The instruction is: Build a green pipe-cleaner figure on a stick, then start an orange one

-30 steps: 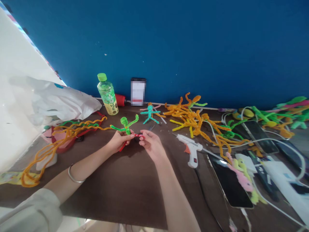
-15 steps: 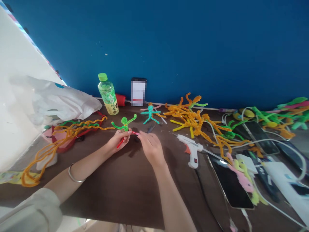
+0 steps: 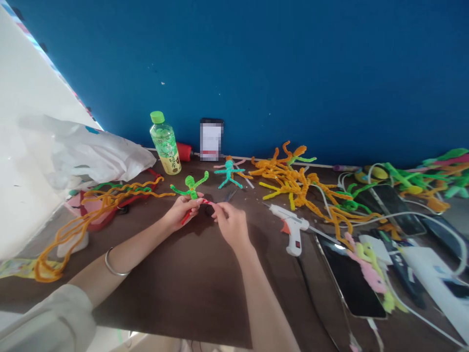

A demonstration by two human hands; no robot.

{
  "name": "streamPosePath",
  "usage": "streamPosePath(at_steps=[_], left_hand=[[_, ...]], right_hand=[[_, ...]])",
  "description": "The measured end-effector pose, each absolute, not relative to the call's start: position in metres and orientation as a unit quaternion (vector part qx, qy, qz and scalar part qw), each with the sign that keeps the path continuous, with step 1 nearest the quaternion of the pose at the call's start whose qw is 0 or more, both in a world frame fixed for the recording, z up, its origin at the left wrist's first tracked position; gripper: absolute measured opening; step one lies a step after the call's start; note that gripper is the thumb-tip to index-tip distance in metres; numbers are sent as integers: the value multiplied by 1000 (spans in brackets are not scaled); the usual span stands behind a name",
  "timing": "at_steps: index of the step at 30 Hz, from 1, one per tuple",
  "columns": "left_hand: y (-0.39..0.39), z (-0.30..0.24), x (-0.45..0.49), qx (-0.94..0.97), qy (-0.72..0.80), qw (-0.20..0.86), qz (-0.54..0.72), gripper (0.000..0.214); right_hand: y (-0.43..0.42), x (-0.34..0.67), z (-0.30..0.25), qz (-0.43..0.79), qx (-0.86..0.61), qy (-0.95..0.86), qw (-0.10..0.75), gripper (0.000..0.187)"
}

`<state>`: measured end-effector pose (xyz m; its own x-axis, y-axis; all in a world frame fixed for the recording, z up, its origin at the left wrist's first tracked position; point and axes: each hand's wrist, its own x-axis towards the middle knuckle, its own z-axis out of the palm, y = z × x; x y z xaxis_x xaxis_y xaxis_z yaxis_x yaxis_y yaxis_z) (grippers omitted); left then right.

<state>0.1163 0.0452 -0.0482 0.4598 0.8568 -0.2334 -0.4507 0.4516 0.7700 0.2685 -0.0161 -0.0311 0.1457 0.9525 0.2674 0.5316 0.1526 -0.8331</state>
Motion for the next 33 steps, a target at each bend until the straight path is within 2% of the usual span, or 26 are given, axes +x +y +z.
streamPosePath(at_steps=[4,10,18,22,25,28,31,33], left_hand=[[44,-49,117,349,311,777,422,38],[44,-49,118,383,325,751,428,37],[43,-50,113,519,335,687,382,28],[43,-49,113,451,310,733,403,28],[43,-46,115,347,277,792,420,29],[43,-45,116,301,272,807,430,27],[44,-48,117,295,279,790,460,25],[43,-49,118,291,286,776,481,22]], right_hand=[[-14,269,-27,391,-610,-519,452,35],[-12,270,-29,558,-583,-396,439,37],[-11,281,-22,778,-423,-218,410,28],[-10,282,-20,829,-347,-172,404,30],[-8,278,-21,813,-345,-178,434,32],[-5,273,-27,727,-381,-187,540,31],[-4,268,-35,550,-474,-252,639,28],[-6,264,-38,397,-548,-348,649,24]])
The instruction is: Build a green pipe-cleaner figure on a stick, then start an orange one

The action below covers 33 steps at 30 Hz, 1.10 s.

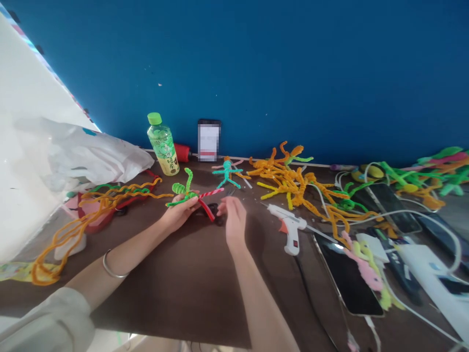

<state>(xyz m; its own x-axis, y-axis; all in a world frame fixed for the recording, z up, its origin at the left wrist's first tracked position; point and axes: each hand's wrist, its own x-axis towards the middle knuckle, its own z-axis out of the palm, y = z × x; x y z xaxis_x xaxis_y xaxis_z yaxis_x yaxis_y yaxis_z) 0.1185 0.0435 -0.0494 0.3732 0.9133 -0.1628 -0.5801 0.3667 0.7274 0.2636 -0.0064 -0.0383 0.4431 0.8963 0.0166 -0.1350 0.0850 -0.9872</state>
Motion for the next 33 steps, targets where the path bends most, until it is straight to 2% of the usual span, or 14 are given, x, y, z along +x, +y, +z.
streamPosePath(at_steps=[2,4,9,14,18,25,33], left_hand=[[43,-51,120,291,289,765,497,19],[42,-51,121,303,285,762,496,19],[39,-50,120,349,258,782,448,35],[42,-43,113,289,168,853,400,31],[45,-43,111,289,195,862,369,33],[40,-44,113,397,276,808,336,29],[39,-48,116,441,348,745,359,35]], right_hand=[[-10,258,-39,273,-590,-453,610,20],[-14,252,-39,212,-597,-531,563,18],[-14,251,-45,214,-582,-558,551,15],[-7,271,-48,77,-585,-629,506,14],[-5,282,-48,-10,-555,-695,458,12],[-8,286,-46,-123,-544,-739,379,15],[-12,281,-36,-102,-529,-766,351,15]])
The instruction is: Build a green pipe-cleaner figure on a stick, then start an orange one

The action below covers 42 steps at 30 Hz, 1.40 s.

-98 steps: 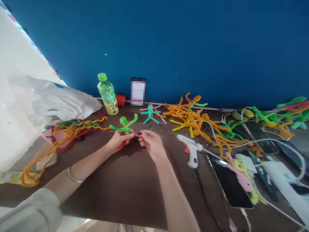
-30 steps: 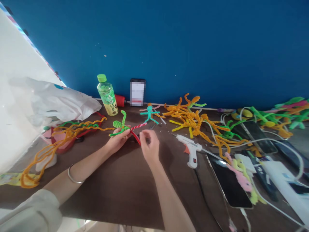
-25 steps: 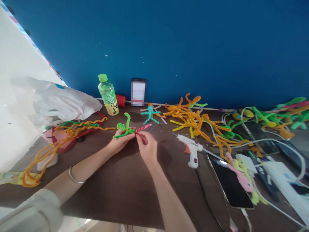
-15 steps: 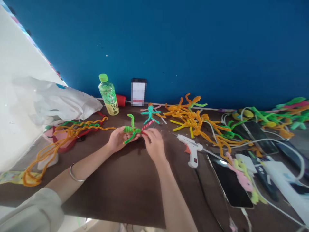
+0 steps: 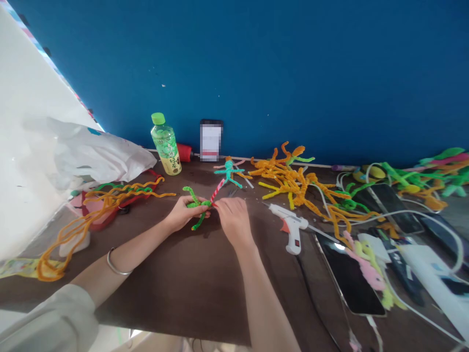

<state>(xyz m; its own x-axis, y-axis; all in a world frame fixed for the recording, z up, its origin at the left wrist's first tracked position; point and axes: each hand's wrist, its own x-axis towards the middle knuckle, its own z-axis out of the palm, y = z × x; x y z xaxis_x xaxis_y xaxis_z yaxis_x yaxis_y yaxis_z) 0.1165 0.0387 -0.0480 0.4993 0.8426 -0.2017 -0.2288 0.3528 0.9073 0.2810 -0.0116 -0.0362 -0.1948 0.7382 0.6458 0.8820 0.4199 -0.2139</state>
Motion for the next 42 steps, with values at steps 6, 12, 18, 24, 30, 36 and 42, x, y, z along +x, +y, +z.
streamPosePath(at_steps=[6,12,18,24,30,36,42], left_hand=[[38,-47,117,472,360,713,374,32],[40,-45,113,492,348,725,333,28],[42,-44,111,441,284,801,288,22],[45,-46,109,381,269,843,267,21],[47,-47,109,367,283,847,259,21],[50,-48,107,355,296,855,235,22],[49,-47,108,339,323,848,248,22]], right_hand=[[-10,281,-36,-15,-550,-744,379,14],[-12,282,-27,362,-542,-615,444,20],[-17,289,-17,522,-425,-561,482,44],[-18,289,-18,570,-364,-549,491,45],[-19,275,-15,459,-482,-559,495,15],[-20,266,-11,352,-529,-582,507,11],[-16,271,-22,237,-558,-602,519,9]])
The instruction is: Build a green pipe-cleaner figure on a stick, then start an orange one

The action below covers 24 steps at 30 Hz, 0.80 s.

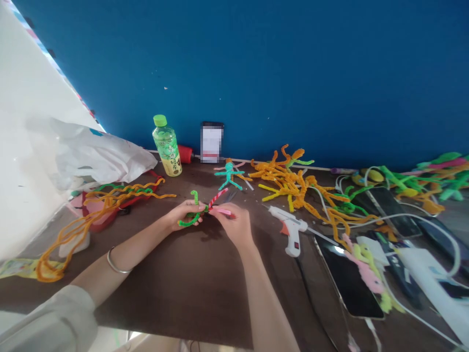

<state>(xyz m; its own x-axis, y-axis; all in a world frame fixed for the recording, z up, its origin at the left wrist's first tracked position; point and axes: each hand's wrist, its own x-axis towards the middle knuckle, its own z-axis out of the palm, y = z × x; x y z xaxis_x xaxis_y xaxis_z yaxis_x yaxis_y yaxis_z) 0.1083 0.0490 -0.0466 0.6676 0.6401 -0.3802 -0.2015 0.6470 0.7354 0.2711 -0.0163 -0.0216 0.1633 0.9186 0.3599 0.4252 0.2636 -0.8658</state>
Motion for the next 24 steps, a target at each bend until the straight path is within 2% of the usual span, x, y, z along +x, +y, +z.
streamPosePath(at_steps=[6,9,14,19,24], left_hand=[[49,-52,109,349,316,843,260,23],[49,-54,109,349,317,841,264,22],[47,-52,111,339,316,833,302,22],[45,-49,112,344,319,815,342,21],[42,-47,114,366,324,790,371,21]], right_hand=[[-15,273,-28,182,-548,-633,516,12],[-15,274,-31,79,-552,-660,504,12],[-15,274,-35,-82,-541,-715,434,10],[-17,274,-38,-119,-536,-750,369,14],[-16,272,-40,-152,-549,-737,365,13]])
